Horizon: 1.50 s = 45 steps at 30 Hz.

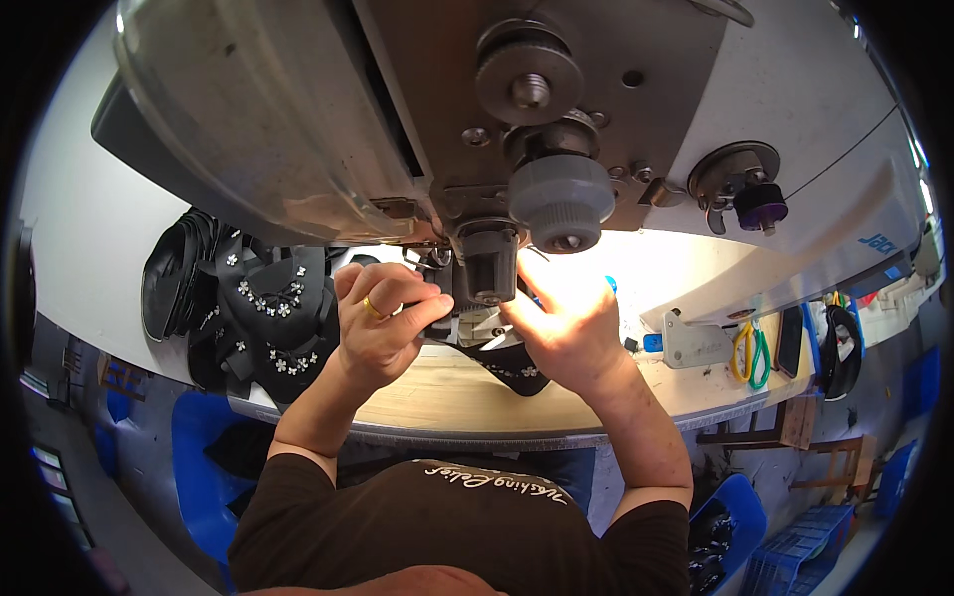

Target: The person stitches fabric shoe upper components using a sewing machine, trims excess material and threads with scissors, and places the finished pieces into a blue plastic bin.

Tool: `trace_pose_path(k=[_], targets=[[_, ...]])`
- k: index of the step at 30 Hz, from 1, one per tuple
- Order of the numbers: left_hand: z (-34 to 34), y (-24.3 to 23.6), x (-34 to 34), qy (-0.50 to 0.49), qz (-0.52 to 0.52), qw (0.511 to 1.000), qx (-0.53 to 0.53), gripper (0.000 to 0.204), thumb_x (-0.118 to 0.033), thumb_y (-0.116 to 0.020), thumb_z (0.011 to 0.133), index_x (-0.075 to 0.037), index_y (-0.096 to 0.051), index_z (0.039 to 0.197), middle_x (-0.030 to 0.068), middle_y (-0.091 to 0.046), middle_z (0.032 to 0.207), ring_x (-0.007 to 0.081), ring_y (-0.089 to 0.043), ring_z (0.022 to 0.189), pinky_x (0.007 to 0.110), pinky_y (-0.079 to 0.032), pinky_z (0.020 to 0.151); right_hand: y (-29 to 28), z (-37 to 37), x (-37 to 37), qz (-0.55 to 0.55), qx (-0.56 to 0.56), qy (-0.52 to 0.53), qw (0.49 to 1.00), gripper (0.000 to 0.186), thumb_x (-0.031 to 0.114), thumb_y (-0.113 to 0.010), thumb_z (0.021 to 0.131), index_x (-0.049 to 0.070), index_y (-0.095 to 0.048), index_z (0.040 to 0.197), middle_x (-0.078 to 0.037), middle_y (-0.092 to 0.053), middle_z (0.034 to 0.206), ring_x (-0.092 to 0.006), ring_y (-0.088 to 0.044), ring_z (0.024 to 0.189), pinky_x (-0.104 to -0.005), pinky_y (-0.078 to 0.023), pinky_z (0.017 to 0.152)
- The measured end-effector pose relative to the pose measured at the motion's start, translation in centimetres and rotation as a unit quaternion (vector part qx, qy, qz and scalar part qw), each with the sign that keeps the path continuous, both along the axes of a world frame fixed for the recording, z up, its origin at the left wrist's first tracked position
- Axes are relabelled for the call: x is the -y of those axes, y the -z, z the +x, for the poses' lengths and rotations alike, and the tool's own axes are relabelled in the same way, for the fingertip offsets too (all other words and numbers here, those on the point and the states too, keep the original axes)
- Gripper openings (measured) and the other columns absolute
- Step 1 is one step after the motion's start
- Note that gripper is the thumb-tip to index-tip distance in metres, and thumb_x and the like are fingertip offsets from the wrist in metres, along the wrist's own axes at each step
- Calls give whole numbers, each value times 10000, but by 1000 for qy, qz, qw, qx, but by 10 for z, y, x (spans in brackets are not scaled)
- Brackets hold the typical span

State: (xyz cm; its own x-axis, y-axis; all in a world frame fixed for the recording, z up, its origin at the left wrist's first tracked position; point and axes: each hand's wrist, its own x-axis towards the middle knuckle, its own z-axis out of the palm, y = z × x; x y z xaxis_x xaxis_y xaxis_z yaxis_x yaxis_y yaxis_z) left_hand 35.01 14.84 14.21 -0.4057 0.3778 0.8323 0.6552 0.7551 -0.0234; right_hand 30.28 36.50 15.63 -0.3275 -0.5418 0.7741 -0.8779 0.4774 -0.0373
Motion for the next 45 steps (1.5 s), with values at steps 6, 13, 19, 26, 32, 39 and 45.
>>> trace_pose_path(k=[6, 13, 19, 26, 32, 39, 45], targets=[[-11, 5, -3, 7, 23, 1000, -18, 362, 4, -690, 521, -108, -691, 866, -11, -613, 922, 191, -573, 836, 325, -373, 767, 10, -15, -4, 9, -18, 36, 999, 549, -44, -632, 533, 140, -692, 1047, -58, -645, 893, -249, -638, 777, -373, -505, 675], [-6, 8, -6, -14, 33, 999, -16, 334, 12, -708, 536, -115, -687, 844, -19, -622, 919, 184, -579, 839, 319, -356, 782, 7, -16, 1, -11, -7, 27, 1000, 547, -40, -635, 536, 148, -693, 1046, -68, -651, 935, -255, -639, 815, -381, -501, 690], [-13, 12, -6, -34, 42, 998, -45, 256, -41, -706, 620, -135, -686, 857, -60, -613, 880, 147, -583, 840, 308, -286, 767, 4, -22, 3, -22, -70, 24, 997, 339, 13, -662, 548, 67, -664, 884, -64, -622, 843, -259, -603, 704, -330, -495, 570], [-16, 14, -8, -44, 72, 996, -31, 283, -47, -752, 610, -139, -693, 872, -59, -623, 867, 150, -599, 844, 311, -289, 766, 13, -32, 6, -29, -73, 35, 996, 287, -11, -649, 557, 74, -651, 831, -66, -597, 782, -244, -592, 664, -343, -471, 522], [-17, 15, -5, -31, 82, 996, -6, 270, -55, -755, 633, -129, -695, 886, -50, -630, 874, 167, -609, 843, 322, -301, 771, 11, -29, 11, -41, -81, 50, 995, 278, -13, -646, 539, 79, -637, 802, -59, -576, 732, -254, -574, 641, -346, -461, 512], [-25, 19, 6, 2, 127, 991, 49, 172, -53, -730, 725, -87, -699, 890, 28, -651, 870, 198, -608, 844, 331, -371, 815, 24, -39, 9, -33, -74, 81, 993, 189, -17, -642, 534, 77, -556, 673, -66, -547, 691, -267, -565, 633, -366, -444, 509], [-98, 42, 35, 178, 564, 681, 431, 220, -81, -634, 880, -14, -601, 1087, 45, -637, 1023, 155, -603, 878, 300, -448, 860, 42, -67, 6, -23, -39, 32, 998, 96, 21, -640, 599, 69, -575, 650, -84, -535, 590, -283, -557, 553, -382, -445, 520]])
